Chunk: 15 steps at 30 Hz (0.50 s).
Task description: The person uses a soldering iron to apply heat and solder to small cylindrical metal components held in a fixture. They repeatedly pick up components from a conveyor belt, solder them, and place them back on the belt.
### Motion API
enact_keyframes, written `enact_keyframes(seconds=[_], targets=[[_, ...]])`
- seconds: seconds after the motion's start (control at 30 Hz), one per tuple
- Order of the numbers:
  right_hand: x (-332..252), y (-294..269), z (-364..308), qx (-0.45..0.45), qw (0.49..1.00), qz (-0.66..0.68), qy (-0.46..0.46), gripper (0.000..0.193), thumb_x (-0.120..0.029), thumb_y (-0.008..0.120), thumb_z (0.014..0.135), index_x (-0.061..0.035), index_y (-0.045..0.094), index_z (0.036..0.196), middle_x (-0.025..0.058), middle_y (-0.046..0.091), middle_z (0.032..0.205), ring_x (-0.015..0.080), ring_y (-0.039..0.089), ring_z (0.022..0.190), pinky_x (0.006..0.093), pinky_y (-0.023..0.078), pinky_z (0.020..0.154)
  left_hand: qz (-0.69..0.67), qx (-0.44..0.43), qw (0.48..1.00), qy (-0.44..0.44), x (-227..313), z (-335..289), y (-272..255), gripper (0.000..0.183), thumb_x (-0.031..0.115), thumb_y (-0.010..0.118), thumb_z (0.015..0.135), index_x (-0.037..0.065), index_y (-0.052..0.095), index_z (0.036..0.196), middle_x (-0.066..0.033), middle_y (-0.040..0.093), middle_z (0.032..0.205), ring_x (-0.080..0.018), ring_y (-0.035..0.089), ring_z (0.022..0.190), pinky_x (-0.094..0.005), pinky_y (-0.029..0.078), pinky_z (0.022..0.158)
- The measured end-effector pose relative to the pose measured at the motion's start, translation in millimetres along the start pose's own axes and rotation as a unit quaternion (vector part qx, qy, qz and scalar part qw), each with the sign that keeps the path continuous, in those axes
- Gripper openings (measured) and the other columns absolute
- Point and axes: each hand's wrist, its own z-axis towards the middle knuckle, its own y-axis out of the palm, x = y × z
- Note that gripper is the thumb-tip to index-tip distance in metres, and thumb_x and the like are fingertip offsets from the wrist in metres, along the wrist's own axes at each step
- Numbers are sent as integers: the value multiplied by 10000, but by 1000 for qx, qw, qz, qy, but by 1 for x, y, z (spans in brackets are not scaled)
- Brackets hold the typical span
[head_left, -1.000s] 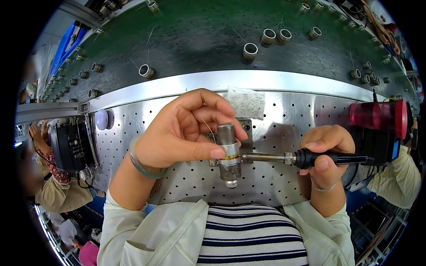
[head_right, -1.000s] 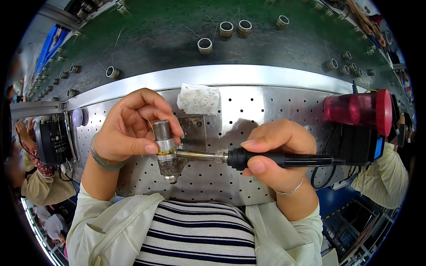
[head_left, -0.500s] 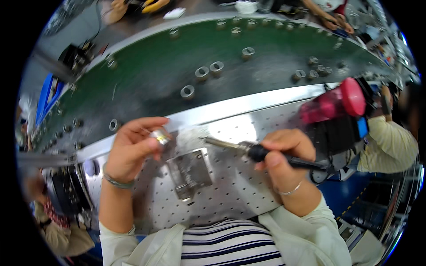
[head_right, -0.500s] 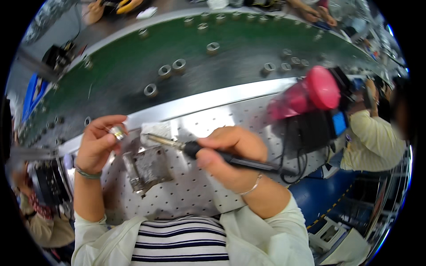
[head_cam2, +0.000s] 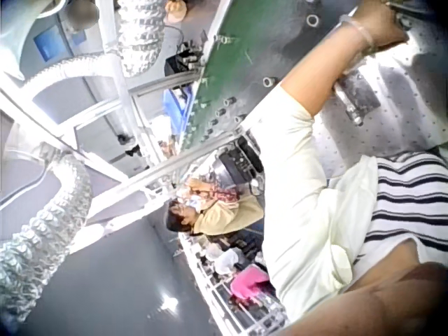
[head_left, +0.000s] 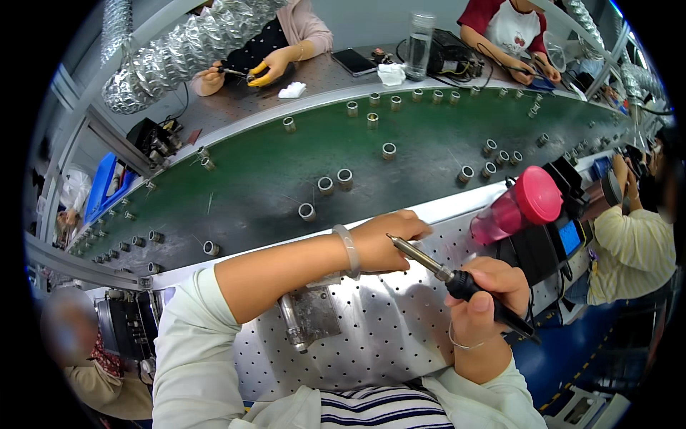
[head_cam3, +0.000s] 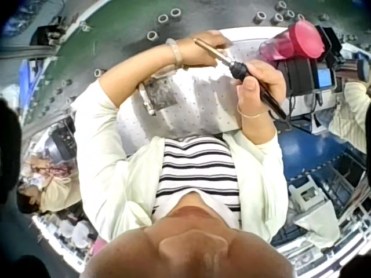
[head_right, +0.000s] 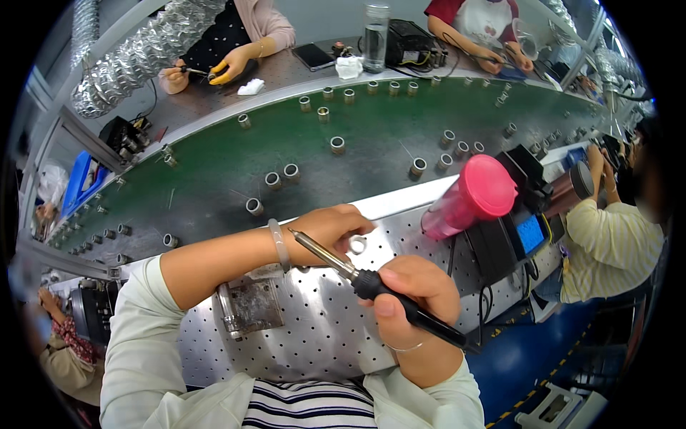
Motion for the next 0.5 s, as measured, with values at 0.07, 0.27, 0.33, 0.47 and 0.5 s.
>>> enact_keyframes(seconds=[0.07,0.27,0.33,0.47,0.5], targets=[[0,2,2,-10,1000,1,-3,219,-106,648,800,13,533,944,109,577,735,176,584,552,272,465,501,-89,21,996,-24,1,-7,-9,585,37,692,704,21,469,1244,-121,495,1081,-197,559,944,-299,507,803],[1,-3,3,-59,998,0,-16,241,-101,653,798,24,518,953,112,577,711,185,587,530,273,473,493,40,299,952,-55,-15,-70,-58,250,14,643,755,79,652,996,-35,587,974,-119,573,847,-225,481,705],[2,4,0,-45,999,18,18,230,-93,652,802,21,523,954,112,574,691,172,585,539,264,471,498,101,406,900,-125,-37,-105,-68,202,35,665,738,59,644,937,-29,582,939,-103,549,798,-210,448,638],[2,15,-1,-48,993,46,97,192,-65,647,803,12,535,938,116,572,708,150,585,559,241,461,516,111,382,898,-189,-53,-124,-49,460,173,770,647,78,585,1057,-34,535,1005,-115,518,786,-227,431,625],[2,17,-2,-47,992,41,110,188,-61,647,803,10,536,936,116,572,711,149,586,562,239,460,520,135,383,902,-148,-59,-121,-45,508,195,788,623,61,566,1060,-59,522,1008,-145,523,774,-253,444,643]])
